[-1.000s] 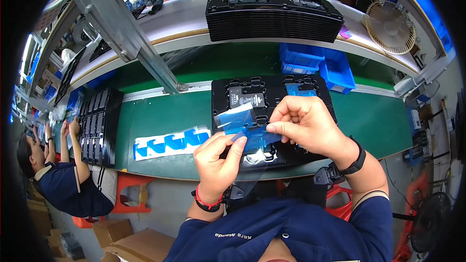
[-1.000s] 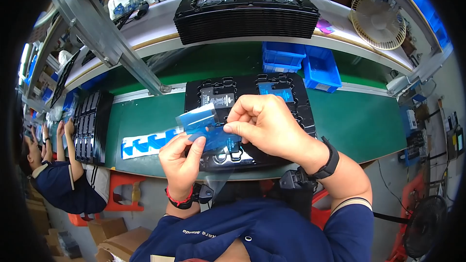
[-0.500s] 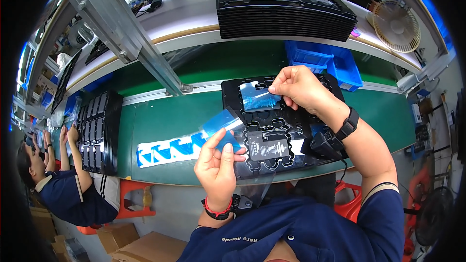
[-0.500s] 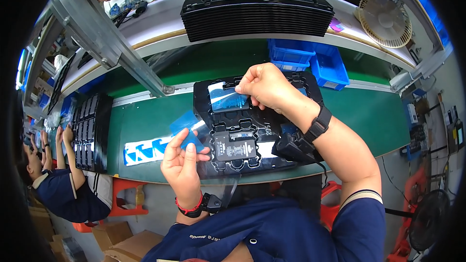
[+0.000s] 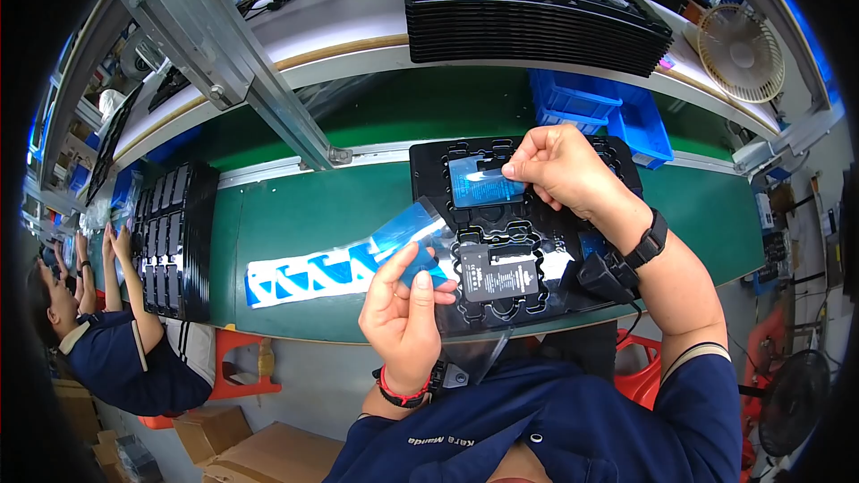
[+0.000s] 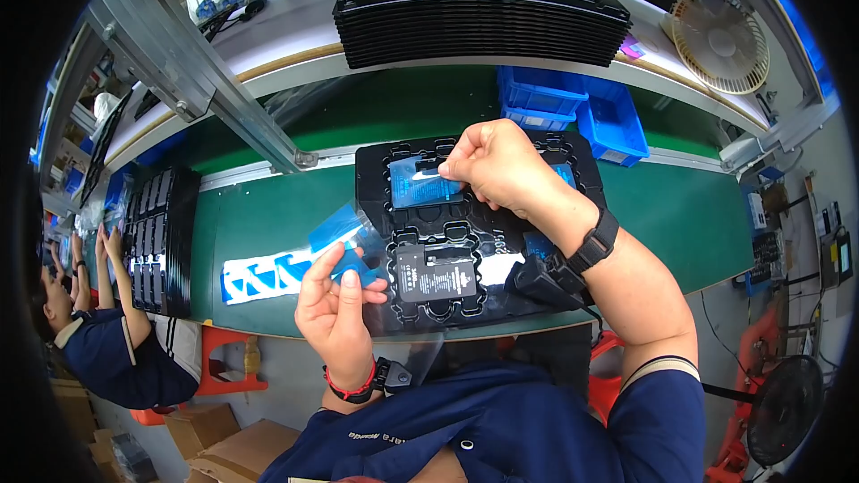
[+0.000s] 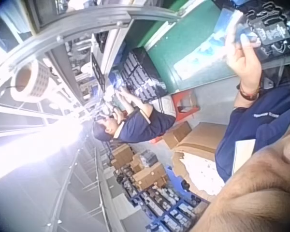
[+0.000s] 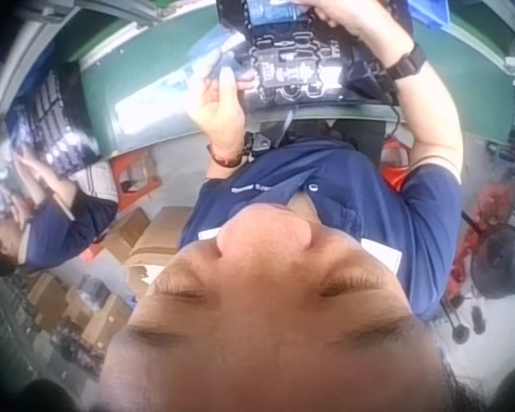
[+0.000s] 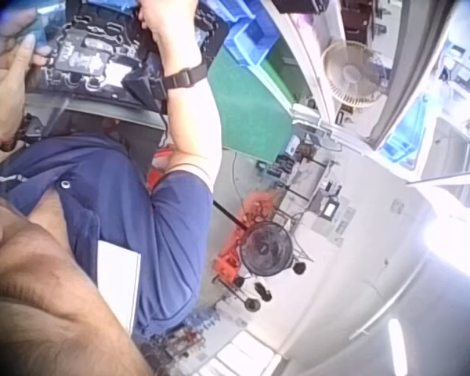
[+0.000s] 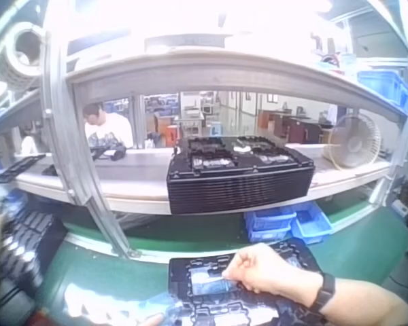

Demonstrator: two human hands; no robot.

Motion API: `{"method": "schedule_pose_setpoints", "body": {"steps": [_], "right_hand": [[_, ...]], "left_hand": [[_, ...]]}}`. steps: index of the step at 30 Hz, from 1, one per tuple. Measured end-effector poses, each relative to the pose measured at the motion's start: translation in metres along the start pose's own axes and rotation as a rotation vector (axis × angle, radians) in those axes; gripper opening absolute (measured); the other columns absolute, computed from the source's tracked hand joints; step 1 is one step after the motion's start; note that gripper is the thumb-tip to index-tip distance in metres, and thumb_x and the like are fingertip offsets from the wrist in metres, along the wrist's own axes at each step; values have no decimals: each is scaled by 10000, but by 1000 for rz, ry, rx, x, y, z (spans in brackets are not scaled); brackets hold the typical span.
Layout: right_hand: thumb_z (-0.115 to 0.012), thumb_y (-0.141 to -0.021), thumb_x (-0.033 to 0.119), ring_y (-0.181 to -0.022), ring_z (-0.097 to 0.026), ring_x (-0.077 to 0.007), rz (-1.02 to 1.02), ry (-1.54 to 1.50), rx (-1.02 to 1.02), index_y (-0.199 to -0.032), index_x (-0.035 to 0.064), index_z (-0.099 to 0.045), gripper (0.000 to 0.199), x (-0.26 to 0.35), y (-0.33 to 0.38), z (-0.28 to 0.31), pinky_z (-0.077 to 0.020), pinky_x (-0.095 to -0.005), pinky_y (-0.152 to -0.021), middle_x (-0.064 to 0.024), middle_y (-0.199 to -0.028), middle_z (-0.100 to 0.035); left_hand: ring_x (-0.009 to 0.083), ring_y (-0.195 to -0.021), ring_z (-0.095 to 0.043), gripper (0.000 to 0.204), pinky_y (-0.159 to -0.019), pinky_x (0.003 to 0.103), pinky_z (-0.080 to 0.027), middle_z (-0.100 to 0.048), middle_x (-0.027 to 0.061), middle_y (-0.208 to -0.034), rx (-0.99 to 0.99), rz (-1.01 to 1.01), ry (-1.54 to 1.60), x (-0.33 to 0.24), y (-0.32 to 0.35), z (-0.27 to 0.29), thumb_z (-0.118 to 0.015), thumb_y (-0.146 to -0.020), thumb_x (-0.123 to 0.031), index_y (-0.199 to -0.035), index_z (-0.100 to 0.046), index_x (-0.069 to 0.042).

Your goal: Applying protective films to electronic components in a component tray.

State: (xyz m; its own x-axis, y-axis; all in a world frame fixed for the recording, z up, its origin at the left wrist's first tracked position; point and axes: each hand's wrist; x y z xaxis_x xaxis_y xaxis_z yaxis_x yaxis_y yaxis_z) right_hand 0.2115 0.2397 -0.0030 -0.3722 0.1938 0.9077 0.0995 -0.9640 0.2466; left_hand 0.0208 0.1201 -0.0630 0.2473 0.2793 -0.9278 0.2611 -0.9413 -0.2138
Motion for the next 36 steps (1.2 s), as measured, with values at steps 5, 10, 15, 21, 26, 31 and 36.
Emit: {"method": "schedule_pose_setpoints", "body": {"steps": [5, 10, 15, 21, 26, 31, 36], "right_hand": [[-681, -792, 64, -397, -456, -54, -2, 9, 3, -717, 7, -577, 140, 0, 0, 0, -339, -203, -315, -62, -606, -592], [-683, -790, 64, -394, -453, -54, 1, 24, 4, -716, 8, -578, 140, 1, 0, -1, -335, -204, -311, -63, -600, -590], [-686, -785, 65, -390, -456, -56, 1, 42, -5, -709, 8, -579, 143, 1, 0, -1, -336, -202, -309, -61, -596, -589], [-669, -798, 51, -364, -419, -29, 11, 98, -26, -721, 10, -587, 120, 2, 1, -4, -294, -182, -321, -4, -526, -543], [-690, -771, 60, -418, -485, -57, 31, 151, -52, -705, 5, -600, 124, -1, -2, -3, -356, -207, -360, -36, -566, -579], [-676, -788, 51, -395, -449, -27, 108, 217, -62, -716, 7, -589, 121, -5, -3, -6, -300, -181, -336, -20, -565, -572], [-695, -761, 53, -487, -520, -52, 223, 334, -109, -703, -4, -605, 121, -8, -3, -8, -405, -202, -443, -29, -587, -595]], "left_hand": [[145, -655, -631, 298, -605, 219, -528, -590, 205, -1054, -1, -13, -4, 1, 1, -1, -520, -896, 5, -1185, -497, 71], [142, -651, -630, 298, -613, 223, -530, -593, 208, -1054, -1, -17, -6, 1, 1, 0, -520, -894, 9, -1185, -500, 70], [140, -649, -630, 297, -624, 230, -533, -595, 211, -1053, 3, -23, -10, 1, 1, 0, -520, -893, 12, -1185, -503, 68], [138, -647, -630, 299, -636, 237, -537, -595, 213, -1052, 5, -21, -16, 0, 1, -1, -521, -894, 12, -1186, -504, 69], [133, -649, -629, 301, -643, 241, -536, -593, 211, -1056, -5, -25, -28, 1, 2, -1, -519, -892, 18, -1188, -506, 69], [169, -744, -644, 313, -621, 236, -548, -594, 193, -1048, 28, -50, -6, 3, 1, 2, -499, -890, 60, -1201, -477, 86], [169, -745, -644, 317, -624, 236, -548, -586, 198, -1069, 39, -48, -13, 3, 2, 3, -500, -889, 61, -1204, -476, 87]]}}
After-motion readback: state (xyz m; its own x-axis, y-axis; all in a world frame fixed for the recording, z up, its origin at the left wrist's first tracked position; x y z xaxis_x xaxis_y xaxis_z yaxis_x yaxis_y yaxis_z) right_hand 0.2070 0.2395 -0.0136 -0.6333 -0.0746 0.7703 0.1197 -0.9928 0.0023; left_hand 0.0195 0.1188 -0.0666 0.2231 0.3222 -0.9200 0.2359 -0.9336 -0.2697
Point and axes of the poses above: each hand's wrist, its own y-axis away from the middle knuckle, its own z-axis out of the back of the hand, x = y × z
